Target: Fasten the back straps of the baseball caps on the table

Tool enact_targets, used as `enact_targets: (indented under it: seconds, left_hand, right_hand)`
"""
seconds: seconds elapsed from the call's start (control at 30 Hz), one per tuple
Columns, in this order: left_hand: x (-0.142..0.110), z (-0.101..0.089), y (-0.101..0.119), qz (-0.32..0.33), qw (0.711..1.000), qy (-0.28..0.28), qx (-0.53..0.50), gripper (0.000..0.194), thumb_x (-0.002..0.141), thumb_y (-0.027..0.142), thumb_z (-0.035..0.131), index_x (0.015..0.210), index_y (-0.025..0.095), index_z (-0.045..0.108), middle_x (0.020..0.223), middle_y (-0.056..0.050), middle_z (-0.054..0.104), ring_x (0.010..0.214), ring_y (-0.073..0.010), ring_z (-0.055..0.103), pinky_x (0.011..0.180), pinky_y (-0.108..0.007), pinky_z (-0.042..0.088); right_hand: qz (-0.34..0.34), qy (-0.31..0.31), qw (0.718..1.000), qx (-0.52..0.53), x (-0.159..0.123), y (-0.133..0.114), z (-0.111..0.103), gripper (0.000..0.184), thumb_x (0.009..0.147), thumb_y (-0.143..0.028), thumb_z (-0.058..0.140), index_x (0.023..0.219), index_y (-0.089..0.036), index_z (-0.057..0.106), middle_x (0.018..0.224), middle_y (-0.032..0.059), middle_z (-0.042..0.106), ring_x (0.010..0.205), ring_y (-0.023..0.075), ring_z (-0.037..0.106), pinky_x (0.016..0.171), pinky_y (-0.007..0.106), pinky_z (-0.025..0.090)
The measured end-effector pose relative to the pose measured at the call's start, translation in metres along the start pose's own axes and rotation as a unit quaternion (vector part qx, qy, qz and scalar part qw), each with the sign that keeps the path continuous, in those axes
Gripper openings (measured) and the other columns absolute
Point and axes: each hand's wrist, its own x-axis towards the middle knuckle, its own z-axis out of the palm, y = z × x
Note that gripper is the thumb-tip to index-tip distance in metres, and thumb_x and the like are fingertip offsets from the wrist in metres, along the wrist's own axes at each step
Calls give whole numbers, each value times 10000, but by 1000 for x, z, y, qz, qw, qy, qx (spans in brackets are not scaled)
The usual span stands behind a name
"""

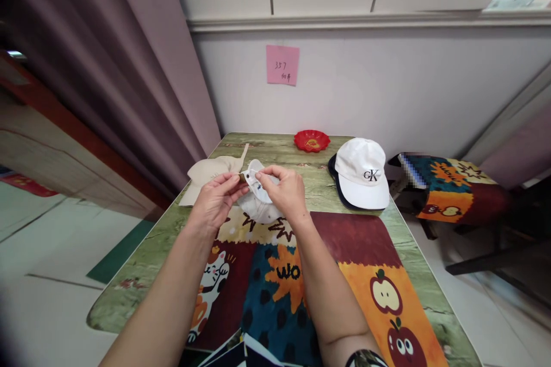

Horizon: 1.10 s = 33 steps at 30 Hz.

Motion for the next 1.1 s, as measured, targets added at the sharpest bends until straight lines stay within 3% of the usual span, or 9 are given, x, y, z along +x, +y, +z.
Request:
enact_targets:
  seconds: [0.33,0.8,1.1]
  left_hand:
    - [-1,9,-2,12,1000,-13,15,285,582,245,884,769,130,702,766,-26,722,692,-144,689,673,-268,589]
    - [-3,13,-1,6,998,-21,67,332,551,293,909,781,128,735,774,-34,719,678,-151,678,656,-275,573]
    - [-5,15,-2,22,997,-2,70,348,527,294,917,762,120,730,735,-21,705,622,-123,649,653,-260,558]
  right_hand:
    - [6,-7,1000,-25,1,3,3,245,840,-396,625,711,-206,709,700,6,728,653,157,631,690,265,459]
    - [-33,-55,996,-66,0,-3,-11,189,845,-359,633,758,-220,728,748,2,730,655,157,607,651,260,422]
    - [-9,-40,997,-59,-2,-2,-1,206,857,-374,626,762,-219,723,783,33,742,739,186,654,710,283,457]
